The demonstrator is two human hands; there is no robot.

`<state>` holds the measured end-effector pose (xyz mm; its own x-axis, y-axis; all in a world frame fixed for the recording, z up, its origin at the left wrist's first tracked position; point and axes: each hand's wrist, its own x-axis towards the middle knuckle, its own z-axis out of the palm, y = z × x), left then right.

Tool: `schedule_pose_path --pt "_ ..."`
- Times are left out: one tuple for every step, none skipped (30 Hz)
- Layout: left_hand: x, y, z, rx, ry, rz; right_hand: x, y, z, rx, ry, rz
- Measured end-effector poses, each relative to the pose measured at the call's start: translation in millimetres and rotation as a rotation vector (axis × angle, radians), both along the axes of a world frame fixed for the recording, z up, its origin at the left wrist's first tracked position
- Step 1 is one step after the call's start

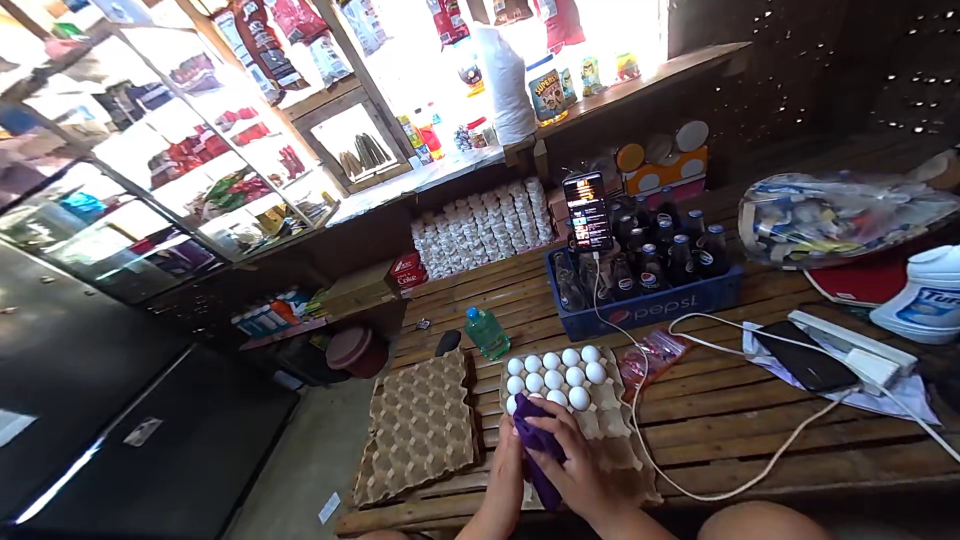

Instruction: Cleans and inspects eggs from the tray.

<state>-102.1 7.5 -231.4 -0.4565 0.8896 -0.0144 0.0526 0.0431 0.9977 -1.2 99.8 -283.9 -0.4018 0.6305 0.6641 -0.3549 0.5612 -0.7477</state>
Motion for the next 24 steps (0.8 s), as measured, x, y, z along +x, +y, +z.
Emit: schedule_pose_path --pt "1 0 0 -0.012 0.048 -0.02 1 0 2 -0.062 0.005 0.023" --pt "1 0 0 -0.018 0.056 -0.03 3 0 5 -0.153 0.009 0.048" --pt "2 1 1 -0.021 0.037 -0.038 5 0 9 -0.266 0.008 0.067" --pt "2 1 1 -0.023 0.005 -0.041 6 0 13 -0.372 -0.005 0.078" --pt "2 2 1 -0.021 -0.041 -0.032 7 0 15 -0.446 -0.034 0.082" --pt "2 2 1 -0.021 -0.096 -0.011 7 0 15 -0.474 -0.058 0.08" --pt "2 3 1 -0.021 -0.15 0.022 7 -2 14 -0.461 -0.068 0.078" --pt "2 5 3 -0.025 -0.197 0.071 5 -4 12 -0.415 -0.064 0.075" --pt "2 7 5 -0.032 -0.238 0.124 3 -6 9 -0.346 -0.052 0.07" --pt "1 8 7 -0.029 -0.263 0.158 1 -9 6 -0.268 -0.036 0.057" --pt "1 9 8 -0.02 -0.273 0.174 -1 -11 3 -0.189 -0.022 0.041" --pt "2 9 7 -0.016 -0.258 0.18 -2 -12 1 -0.118 -0.012 0.021" --pt "3 7 6 -0.024 -0.224 0.155 -2 -12 0 -0.067 -0.007 0.001" --pt "4 5 3 -0.031 -0.185 0.117 -2 -10 1 -0.043 -0.008 -0.015" --pt "5 2 1 -0.043 -0.15 0.065 0 -8 2 -0.053 -0.013 -0.022" --pt "6 1 -1 -0.053 -0.115 0.024 2 -6 5 -0.101 -0.018 -0.017" --pt "8 1 -1 -0.056 -0.076 0.001 4 -4 9 -0.185 -0.028 -0.005" --pt "8 1 0 -0.051 -0.055 -0.02 5 -2 13 -0.282 -0.045 0.007" --pt "8 2 1 -0.039 -0.043 -0.034 7 -1 17 -0.374 -0.057 0.015" --pt "7 2 3 -0.024 -0.049 -0.037 7 0 19 -0.436 -0.068 0.02" --pt "6 3 3 -0.001 -0.063 -0.023 8 0 20 -0.461 -0.077 0.021" --pt "6 4 4 0.022 -0.093 0.002 8 -1 18 -0.453 -0.081 0.021" --pt "5 5 5 0.047 -0.131 0.039 7 -2 15 -0.42 -0.074 0.023" --pt "5 7 7 0.067 -0.165 0.08 5 -5 12 -0.376 -0.065 0.026"
